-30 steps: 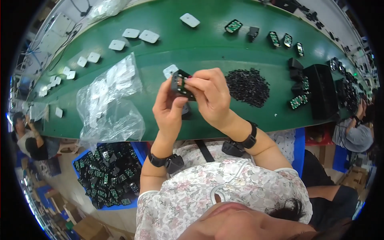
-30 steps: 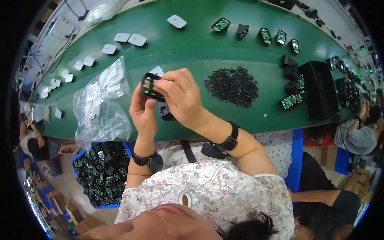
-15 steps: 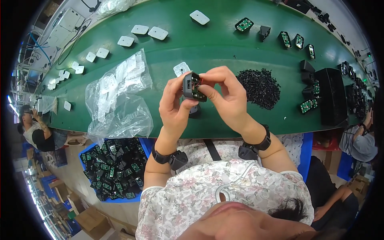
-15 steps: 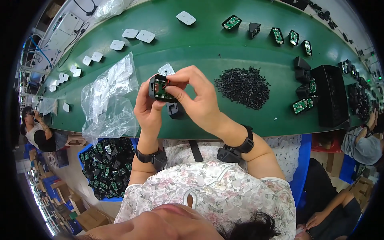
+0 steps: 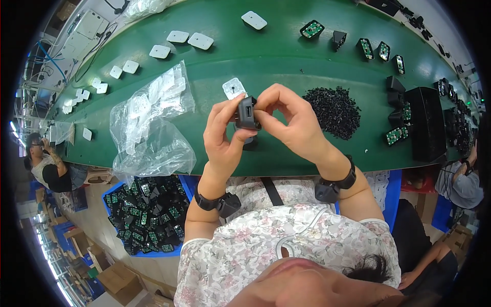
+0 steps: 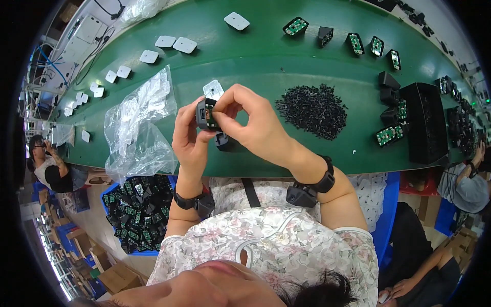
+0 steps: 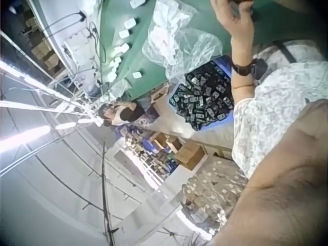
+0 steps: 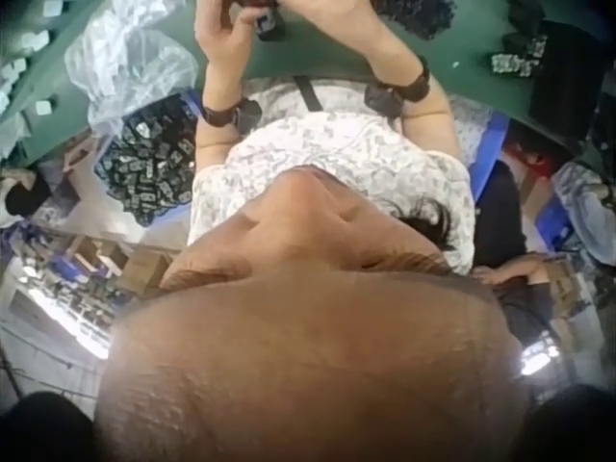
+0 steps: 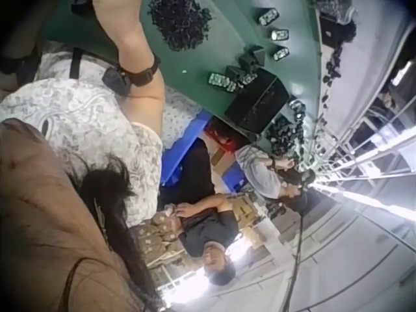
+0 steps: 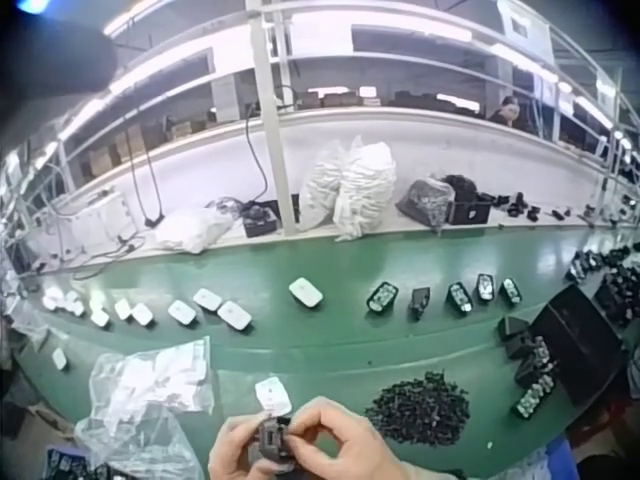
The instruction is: Manually assembling small electronic parts by inserting components into plastic casings on a factory production line.
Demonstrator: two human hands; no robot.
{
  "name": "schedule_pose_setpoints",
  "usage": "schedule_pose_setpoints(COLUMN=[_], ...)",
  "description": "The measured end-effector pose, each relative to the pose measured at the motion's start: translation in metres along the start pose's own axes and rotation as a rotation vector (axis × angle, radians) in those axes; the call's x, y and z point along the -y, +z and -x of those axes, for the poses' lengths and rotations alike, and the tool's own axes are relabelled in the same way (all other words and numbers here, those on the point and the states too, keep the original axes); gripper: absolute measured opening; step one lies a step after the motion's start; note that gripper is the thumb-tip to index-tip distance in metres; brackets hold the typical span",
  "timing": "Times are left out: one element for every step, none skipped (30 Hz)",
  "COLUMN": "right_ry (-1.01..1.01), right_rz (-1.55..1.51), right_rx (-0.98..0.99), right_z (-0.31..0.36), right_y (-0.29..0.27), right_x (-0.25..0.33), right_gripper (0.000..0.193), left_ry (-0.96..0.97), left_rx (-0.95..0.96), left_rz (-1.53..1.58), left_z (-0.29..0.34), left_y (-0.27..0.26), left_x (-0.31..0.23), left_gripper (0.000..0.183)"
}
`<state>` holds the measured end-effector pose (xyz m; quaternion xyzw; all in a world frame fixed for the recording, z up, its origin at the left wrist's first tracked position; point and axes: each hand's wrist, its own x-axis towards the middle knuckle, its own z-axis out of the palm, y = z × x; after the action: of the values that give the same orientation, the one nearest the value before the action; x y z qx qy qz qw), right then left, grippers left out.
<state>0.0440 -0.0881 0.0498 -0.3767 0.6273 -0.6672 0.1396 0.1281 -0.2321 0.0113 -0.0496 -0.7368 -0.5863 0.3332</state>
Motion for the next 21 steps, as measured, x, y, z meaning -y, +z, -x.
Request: schedule_pose_setpoints(right_ry=[0.039,0.077,0.078,0.182,0.286,0.288,0.423,0.557,0.561,0.562,0.417,0.270,0.024,-0.121,-0.279,-0.434,-0.429,-0.481,-0.537,-0.534,-0.544], right_rz=[-0.018,-0.035,-0.034,-0.142,-0.250,-0.249,-0.336,-0.421,-0.421,-0.417,-0.284,-0.151,0.062,0.252,0.366,0.479,0.479,0.576,0.670,0.668,0.700], right_rx=[-0.043,-0.086,-0.087,-0.058,-0.028,-0.025,0.117,0.263,0.291,0.287,0.188,0.090,0.015,-0.066,-0.142,-0.220,-0.219,-0.193,-0.163,-0.160,-0.126], right_z=[0.001,0.001,0.000,-0.001,-0.002,-0.006,-0.011,-0.014,-0.012,-0.006,0.001,0.008,0.014,0.018,0.017,0.018,0.018,0.017,0.016,0.015,0.015], right_y=[0.002,0.003,0.002,-0.001,-0.005,-0.012,-0.022,-0.029,-0.030,-0.026,-0.020,-0.014,-0.007,0.000,0.005,0.010,0.012,0.014,0.014,0.015,0.015], right_x=[0.003,0.004,0.003,0.003,0.002,0.001,0.000,-0.001,-0.009,-0.013,-0.016,-0.016,-0.014,-0.007,-0.010,-0.014,-0.014,-0.015,-0.016,-0.015,-0.013], right_gripper=[0.011,0.010,0.010,0.011,0.012,0.012,0.011,0.011,0.012,0.012,0.011,0.011,0.012,0.015,0.015,0.016,0.016,0.019,0.022,0.022,0.023], left_ry=[0.050,0.049,0.107,0.164,0.163,0.190,0.217,0.214,0.267,0.324,0.333,0.332,0.339,0.346,0.343,0.309,0.274,0.270,0.121,-0.027,-0.099], left_rx=[0.001,0.002,-0.001,-0.007,-0.009,0.029,0.069,0.068,0.103,0.141,0.141,0.136,0.138,0.141,0.138,0.129,0.121,0.123,0.102,0.080,0.100], left_rz=[-0.096,-0.094,-0.157,-0.221,-0.220,-0.264,-0.310,-0.311,-0.376,-0.433,-0.453,-0.454,-0.453,-0.452,-0.453,-0.413,-0.372,-0.369,-0.251,-0.132,-0.039], left_z=[-0.002,-0.004,-0.007,-0.008,-0.009,-0.009,-0.009,-0.010,-0.010,-0.012,-0.011,-0.011,-0.010,-0.009,-0.008,-0.007,-0.005,-0.002,0.002,0.007,0.011], left_y=[0.000,0.000,0.000,0.000,-0.001,-0.002,-0.004,-0.007,-0.010,-0.011,-0.011,-0.010,-0.010,-0.010,-0.009,-0.008,-0.007,-0.007,-0.008,-0.010,-0.013], left_x=[0.000,0.000,0.001,0.000,-0.003,-0.006,-0.008,-0.010,-0.013,-0.013,-0.012,-0.011,-0.011,-0.011,-0.012,-0.013,-0.014,-0.012,-0.007,-0.003,0.000], left_gripper=[0.052,0.052,0.053,0.053,0.053,0.055,0.056,0.056,0.057,0.057,0.060,0.060,0.060,0.060,0.060,0.059,0.059,0.059,0.057,0.056,0.055])
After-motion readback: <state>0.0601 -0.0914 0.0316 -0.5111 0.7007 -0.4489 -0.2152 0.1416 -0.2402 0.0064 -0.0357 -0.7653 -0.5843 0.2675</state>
